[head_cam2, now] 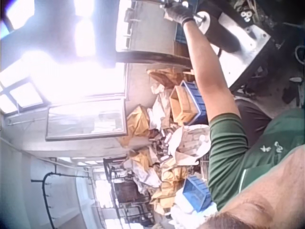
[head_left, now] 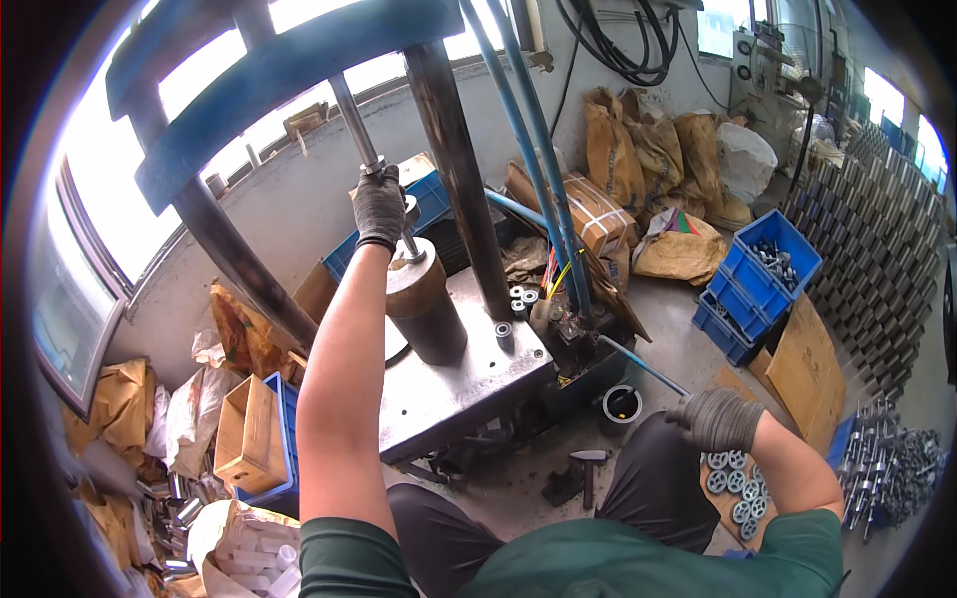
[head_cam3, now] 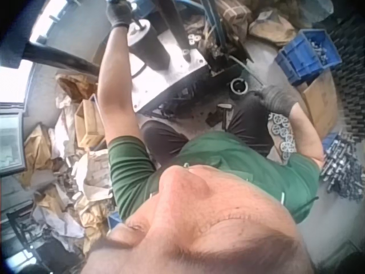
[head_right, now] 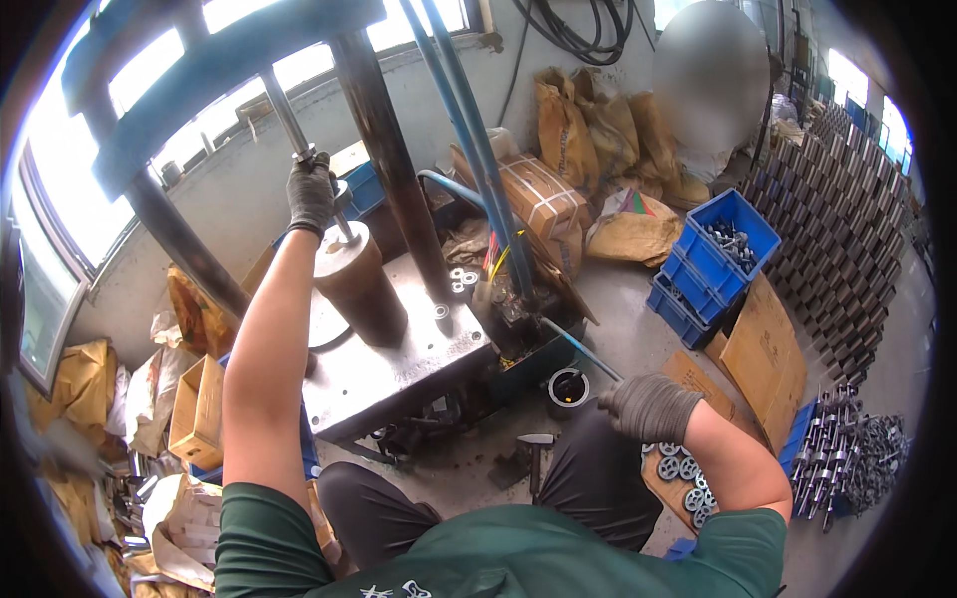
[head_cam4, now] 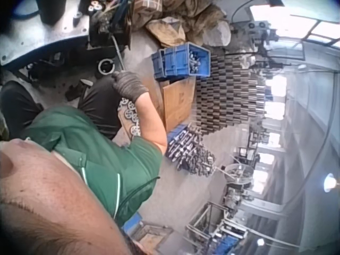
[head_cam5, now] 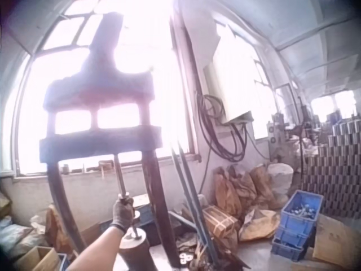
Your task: Assembling metal gear-like components onto a rod and using an industrial press to secure them.
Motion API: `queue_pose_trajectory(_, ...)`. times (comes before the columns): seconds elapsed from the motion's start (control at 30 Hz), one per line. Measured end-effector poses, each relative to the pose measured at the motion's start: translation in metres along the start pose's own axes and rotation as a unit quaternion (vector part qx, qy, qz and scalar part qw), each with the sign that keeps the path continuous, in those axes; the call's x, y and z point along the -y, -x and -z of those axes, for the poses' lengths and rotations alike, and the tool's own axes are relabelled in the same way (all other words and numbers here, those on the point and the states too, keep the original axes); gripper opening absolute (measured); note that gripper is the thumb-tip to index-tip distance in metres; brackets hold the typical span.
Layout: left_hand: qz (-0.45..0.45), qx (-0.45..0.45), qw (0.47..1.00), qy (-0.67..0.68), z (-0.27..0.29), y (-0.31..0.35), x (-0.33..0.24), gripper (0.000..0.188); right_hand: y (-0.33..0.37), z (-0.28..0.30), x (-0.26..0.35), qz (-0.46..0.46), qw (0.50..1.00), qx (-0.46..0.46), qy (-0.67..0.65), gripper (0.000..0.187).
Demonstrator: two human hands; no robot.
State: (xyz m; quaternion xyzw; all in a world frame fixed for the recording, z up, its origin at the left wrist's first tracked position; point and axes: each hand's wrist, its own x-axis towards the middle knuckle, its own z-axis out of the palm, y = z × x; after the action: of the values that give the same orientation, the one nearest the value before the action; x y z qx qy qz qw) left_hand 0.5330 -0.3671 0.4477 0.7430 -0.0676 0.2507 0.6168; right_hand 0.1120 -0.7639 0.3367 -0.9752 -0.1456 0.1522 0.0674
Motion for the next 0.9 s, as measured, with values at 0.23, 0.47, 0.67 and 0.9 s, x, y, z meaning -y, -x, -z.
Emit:
queue_pose_trajectory(0.23, 0.005, 0.004, 0.999, 0.031, -0.001, 0.003, 0.0, 0.019, 0.001, 0.012, -0.006, -0.015, 0.998, -0.068, -0.008, 0.03)
queue_pose_trajectory(0.47, 0.011, 0.007, 0.999, 0.035, 0.0, 0.008, -0.004, 0.018, 0.0, -0.001, 0.003, 0.01, 1.0, 0.014, 0.012, 0.028)
queue_pose_trajectory(0.67, 0.021, 0.009, 0.998, 0.051, 0.0, 0.01, -0.005, 0.018, -0.034, 0.046, 0.009, 0.016, 0.961, -0.271, 0.058, 0.018)
queue_pose_trajectory(0.9, 0.01, 0.007, 0.999, 0.036, 0.001, 0.008, -0.002, 0.019, -0.153, 0.133, -0.004, 0.083, 0.802, -0.589, -0.048, 0.023)
